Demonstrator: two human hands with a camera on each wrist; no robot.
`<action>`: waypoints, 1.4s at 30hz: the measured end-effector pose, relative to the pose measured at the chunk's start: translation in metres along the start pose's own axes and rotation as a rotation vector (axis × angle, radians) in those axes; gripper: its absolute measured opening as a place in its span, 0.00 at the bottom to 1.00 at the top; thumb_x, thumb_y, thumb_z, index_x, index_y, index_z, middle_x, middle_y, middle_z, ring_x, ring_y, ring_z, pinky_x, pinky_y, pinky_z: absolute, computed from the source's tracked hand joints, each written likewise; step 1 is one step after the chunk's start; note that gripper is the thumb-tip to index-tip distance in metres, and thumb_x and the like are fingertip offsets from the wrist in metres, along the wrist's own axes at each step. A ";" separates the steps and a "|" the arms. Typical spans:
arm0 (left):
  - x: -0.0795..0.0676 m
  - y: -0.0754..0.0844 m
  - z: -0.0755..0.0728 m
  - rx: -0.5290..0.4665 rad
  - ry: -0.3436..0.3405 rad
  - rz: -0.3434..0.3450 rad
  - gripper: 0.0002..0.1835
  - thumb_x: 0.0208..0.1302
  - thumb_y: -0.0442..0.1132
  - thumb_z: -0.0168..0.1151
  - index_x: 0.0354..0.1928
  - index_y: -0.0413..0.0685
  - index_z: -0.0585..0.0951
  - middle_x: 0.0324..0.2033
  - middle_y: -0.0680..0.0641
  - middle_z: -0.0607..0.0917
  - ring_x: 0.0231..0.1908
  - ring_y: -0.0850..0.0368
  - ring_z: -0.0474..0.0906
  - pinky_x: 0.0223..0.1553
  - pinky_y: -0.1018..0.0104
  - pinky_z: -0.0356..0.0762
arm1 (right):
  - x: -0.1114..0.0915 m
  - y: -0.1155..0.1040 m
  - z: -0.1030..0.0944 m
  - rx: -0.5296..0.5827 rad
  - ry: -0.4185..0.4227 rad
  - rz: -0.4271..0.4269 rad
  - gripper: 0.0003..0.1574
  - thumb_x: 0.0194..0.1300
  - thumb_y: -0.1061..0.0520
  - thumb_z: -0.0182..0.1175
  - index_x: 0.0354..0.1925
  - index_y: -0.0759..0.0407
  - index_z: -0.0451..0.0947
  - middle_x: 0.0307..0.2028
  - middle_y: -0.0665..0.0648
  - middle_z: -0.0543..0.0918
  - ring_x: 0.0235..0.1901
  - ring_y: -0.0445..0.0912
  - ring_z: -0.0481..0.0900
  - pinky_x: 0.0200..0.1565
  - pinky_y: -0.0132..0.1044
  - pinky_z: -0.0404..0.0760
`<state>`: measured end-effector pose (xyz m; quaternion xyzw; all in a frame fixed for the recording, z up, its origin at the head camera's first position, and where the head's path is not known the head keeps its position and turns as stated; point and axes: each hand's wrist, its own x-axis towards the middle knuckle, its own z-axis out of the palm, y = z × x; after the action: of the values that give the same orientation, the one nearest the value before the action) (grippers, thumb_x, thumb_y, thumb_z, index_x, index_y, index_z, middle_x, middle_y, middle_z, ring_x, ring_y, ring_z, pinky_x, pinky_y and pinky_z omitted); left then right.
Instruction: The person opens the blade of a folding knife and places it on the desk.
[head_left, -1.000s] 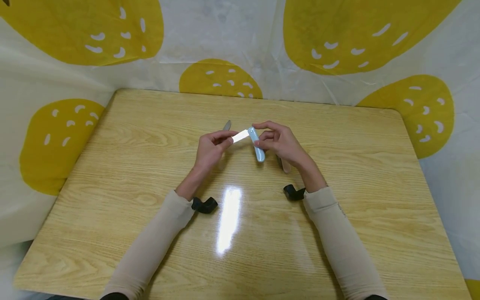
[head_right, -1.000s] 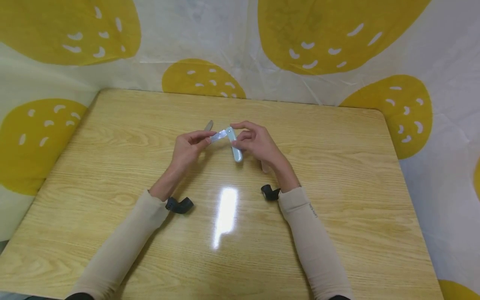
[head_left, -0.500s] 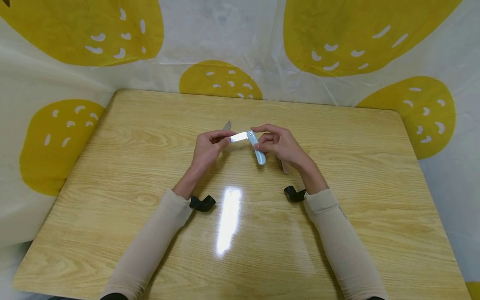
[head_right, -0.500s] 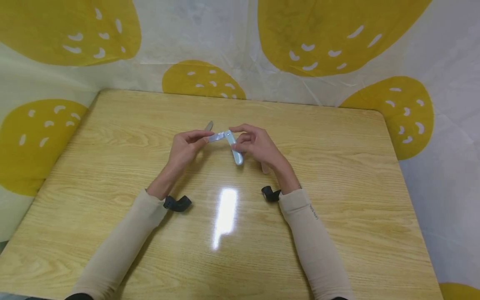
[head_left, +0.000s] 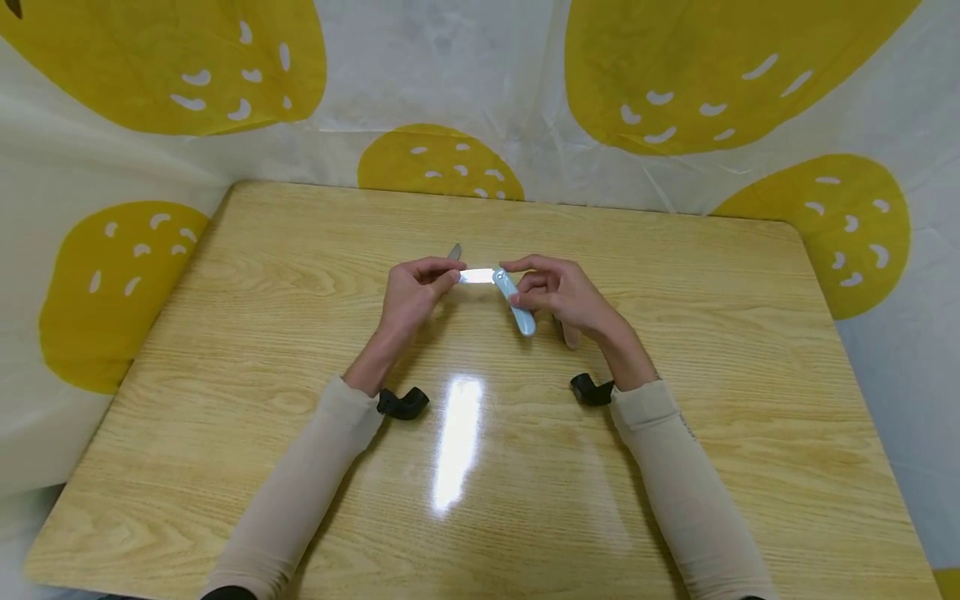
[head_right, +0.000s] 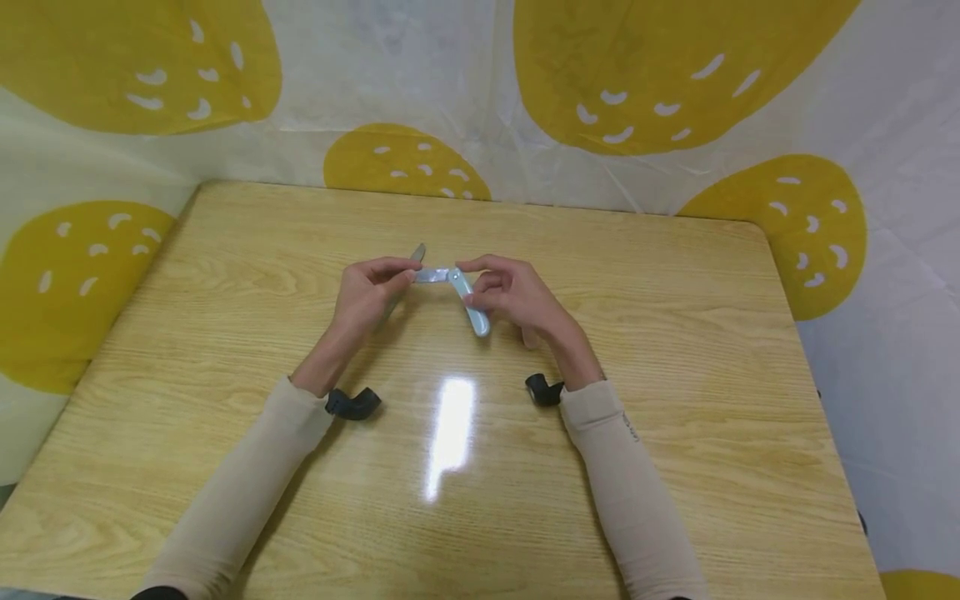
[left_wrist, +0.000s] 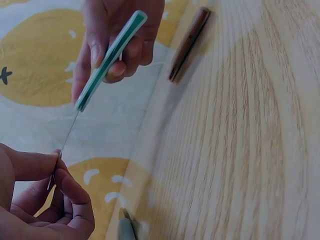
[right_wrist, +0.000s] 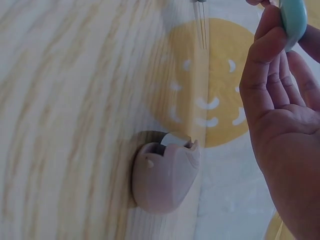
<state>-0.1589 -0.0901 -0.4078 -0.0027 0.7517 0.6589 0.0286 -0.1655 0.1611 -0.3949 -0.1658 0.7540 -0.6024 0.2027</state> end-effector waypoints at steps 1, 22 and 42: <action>0.000 0.000 0.000 -0.001 0.000 0.002 0.07 0.64 0.36 0.67 0.42 0.46 0.89 0.47 0.39 0.88 0.38 0.59 0.77 0.36 0.69 0.74 | 0.000 0.000 0.000 -0.003 -0.005 -0.001 0.29 0.66 0.62 0.64 0.64 0.53 0.75 0.35 0.55 0.87 0.36 0.44 0.86 0.41 0.35 0.84; 0.008 0.001 0.001 -0.101 0.045 0.010 0.11 0.61 0.37 0.70 0.45 0.42 0.88 0.46 0.44 0.89 0.43 0.61 0.84 0.41 0.74 0.81 | -0.003 -0.001 0.001 -0.097 -0.065 -0.018 0.29 0.65 0.58 0.66 0.64 0.48 0.77 0.35 0.57 0.84 0.29 0.43 0.79 0.36 0.42 0.78; 0.007 0.003 0.004 -0.151 0.022 -0.014 0.12 0.60 0.31 0.69 0.46 0.40 0.87 0.49 0.41 0.88 0.38 0.62 0.83 0.39 0.73 0.83 | -0.003 0.000 0.003 -0.173 -0.146 0.055 0.28 0.63 0.53 0.68 0.62 0.46 0.78 0.34 0.55 0.89 0.28 0.47 0.79 0.31 0.37 0.77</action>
<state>-0.1661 -0.0854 -0.4058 -0.0174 0.6999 0.7136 0.0247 -0.1611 0.1605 -0.3951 -0.2056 0.7907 -0.5154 0.2585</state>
